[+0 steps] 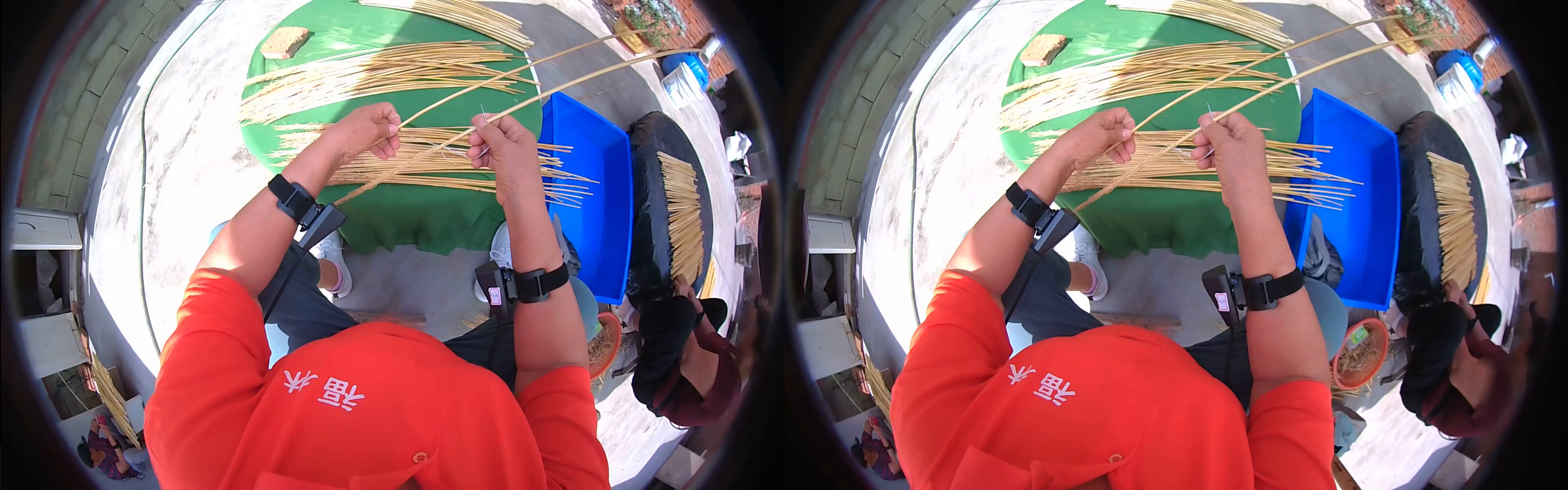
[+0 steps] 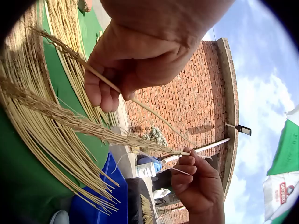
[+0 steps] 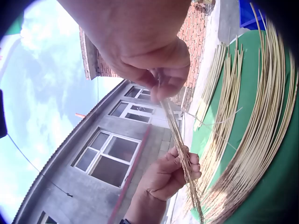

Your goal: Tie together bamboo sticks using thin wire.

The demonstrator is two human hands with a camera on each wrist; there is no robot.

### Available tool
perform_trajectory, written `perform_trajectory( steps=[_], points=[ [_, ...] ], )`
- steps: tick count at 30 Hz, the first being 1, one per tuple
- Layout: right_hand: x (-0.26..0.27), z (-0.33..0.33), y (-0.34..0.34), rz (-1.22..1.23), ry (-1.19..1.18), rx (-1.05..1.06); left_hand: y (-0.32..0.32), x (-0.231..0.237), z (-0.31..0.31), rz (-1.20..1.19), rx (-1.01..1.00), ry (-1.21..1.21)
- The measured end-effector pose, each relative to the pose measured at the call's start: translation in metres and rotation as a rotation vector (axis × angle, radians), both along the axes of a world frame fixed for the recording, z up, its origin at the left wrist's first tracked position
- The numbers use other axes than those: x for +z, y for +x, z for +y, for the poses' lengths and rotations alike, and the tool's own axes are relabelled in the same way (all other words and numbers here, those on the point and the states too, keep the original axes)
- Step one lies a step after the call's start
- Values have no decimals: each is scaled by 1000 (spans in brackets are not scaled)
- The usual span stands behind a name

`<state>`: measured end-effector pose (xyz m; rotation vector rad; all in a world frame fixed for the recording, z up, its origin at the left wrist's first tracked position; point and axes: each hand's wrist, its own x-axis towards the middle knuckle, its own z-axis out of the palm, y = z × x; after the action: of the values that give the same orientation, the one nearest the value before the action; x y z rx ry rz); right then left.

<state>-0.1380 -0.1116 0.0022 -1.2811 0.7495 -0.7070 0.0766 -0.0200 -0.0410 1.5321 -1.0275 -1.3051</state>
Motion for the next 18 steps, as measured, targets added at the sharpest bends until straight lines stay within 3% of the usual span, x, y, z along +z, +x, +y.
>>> perform_trajectory(
  steps=[8, 13, 15, 18],
  points=[
    [-10, 5, -1, 23, 84, 8, 29, -23, 7, -334, 363, 11],
    [-12, 10, -3, 94, 144, 27, 83, -41, -21, -642, 378, 8],
    [-13, 8, -4, 97, 148, 27, 111, -44, -43, -967, 381, -121],
    [-14, 6, -7, 119, 162, 18, 143, -38, -80, -1068, 430, -51]
  ],
)
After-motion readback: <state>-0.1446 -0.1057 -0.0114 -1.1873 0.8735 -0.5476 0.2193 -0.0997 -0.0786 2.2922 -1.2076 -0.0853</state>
